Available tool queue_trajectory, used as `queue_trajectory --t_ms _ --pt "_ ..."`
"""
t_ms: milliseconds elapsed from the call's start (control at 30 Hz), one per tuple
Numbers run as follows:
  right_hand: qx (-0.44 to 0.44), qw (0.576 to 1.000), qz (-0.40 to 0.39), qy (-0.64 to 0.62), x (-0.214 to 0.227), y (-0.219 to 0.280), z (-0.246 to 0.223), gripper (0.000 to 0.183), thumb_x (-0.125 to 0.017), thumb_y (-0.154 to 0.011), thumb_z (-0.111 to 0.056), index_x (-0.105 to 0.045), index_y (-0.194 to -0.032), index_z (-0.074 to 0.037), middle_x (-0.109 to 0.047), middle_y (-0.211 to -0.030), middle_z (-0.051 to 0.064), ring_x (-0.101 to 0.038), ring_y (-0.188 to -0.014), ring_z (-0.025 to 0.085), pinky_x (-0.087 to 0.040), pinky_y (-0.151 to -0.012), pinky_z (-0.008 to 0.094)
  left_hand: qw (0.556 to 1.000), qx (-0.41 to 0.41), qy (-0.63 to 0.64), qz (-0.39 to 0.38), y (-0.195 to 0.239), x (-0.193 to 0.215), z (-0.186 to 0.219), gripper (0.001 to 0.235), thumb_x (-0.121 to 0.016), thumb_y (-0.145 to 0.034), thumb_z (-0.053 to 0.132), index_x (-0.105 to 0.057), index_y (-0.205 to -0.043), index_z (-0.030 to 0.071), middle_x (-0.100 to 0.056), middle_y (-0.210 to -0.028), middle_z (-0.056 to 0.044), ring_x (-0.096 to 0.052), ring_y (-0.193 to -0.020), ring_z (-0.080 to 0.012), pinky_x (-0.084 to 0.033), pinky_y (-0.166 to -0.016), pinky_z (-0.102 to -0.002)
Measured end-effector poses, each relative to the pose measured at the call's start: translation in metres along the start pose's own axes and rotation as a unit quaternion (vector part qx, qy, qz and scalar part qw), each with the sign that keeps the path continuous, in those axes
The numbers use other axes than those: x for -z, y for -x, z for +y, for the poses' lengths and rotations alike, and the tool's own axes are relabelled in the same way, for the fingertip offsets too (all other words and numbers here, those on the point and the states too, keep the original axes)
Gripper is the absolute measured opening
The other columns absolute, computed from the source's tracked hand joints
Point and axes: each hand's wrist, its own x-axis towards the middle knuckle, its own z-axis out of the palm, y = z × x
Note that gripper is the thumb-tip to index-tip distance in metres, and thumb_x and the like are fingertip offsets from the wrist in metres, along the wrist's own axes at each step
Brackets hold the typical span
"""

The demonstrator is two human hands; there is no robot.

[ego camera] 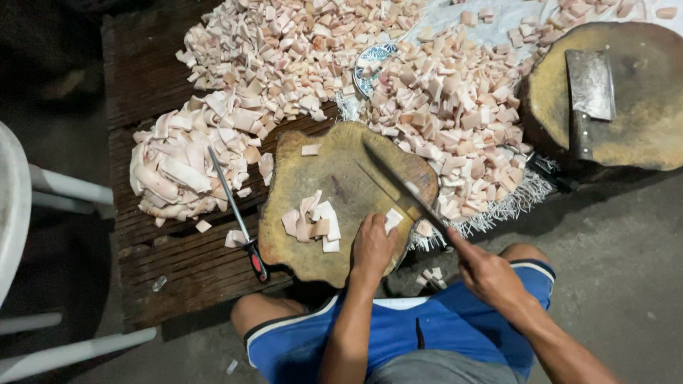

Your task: The person is cutting large pieces of pork skin into small squares using a large knife on a wooden cutting board while another person's hands help move the piles of meat.

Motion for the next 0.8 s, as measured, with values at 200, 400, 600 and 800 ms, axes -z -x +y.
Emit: queue_trajectory --t_ms 200,400,600,800 --pt "0.094 0.970 0.219 -0.048 0.008 0.023 -0.012 0.080 -0.062 -0.079 0.007 -0.037 -0.153 -0.010 -0.067 -0.094 0.022 -0.069 -0.070 0.033 -0.056 -0.064 0.040 0.994 0.023 0.104 -0.006 0.013 0.018 -0.006 0.044 -0.078 -0.078 0.023 -0.060 -0.110 -0.001 -0.059 -0.112 -0.021 -0.063 -0.104 -0.0396 -0.052 -0.090 -0.044" --pt "-0.049 0.973 -0.181 0.133 -0.016 0.007 -0.013 0.092 -0.066 -0.087 -0.005 -0.024 -0.167 -0.018 -0.067 -0.093 0.019 -0.070 -0.074 0.038 -0.055 -0.068 0.049 0.996 -0.087 -0.009 0.012 0.019 0.020 -0.003 0.029 -0.075 -0.082 0.020 -0.066 -0.104 0.004 -0.061 -0.109 -0.018 -0.059 -0.106 -0.0417 -0.048 -0.090 -0.051" --pt "0.030 0.999 0.001 -0.038 0.001 0.023 -0.006 0.083 -0.064 -0.078 -0.001 -0.036 -0.155 -0.013 -0.072 -0.102 0.021 -0.071 -0.078 0.039 -0.057 -0.065 0.047 0.999 -0.048 -0.006 0.009 0.022 0.019 -0.011 0.022 -0.071 -0.086 0.020 -0.067 -0.103 0.006 -0.064 -0.109 -0.015 -0.060 -0.105 -0.0382 -0.047 -0.090 -0.050" --pt "-0.032 0.993 -0.109 -0.019 -0.002 0.047 -0.004 0.090 -0.069 -0.076 -0.007 -0.039 -0.158 -0.026 -0.078 -0.091 0.012 -0.075 -0.076 0.034 -0.059 -0.069 0.045 0.975 0.055 -0.153 0.152 0.034 0.051 -0.031 0.039 -0.073 -0.086 0.024 -0.064 -0.119 0.005 -0.062 -0.114 -0.015 -0.058 -0.108 -0.0379 -0.045 -0.089 -0.051"
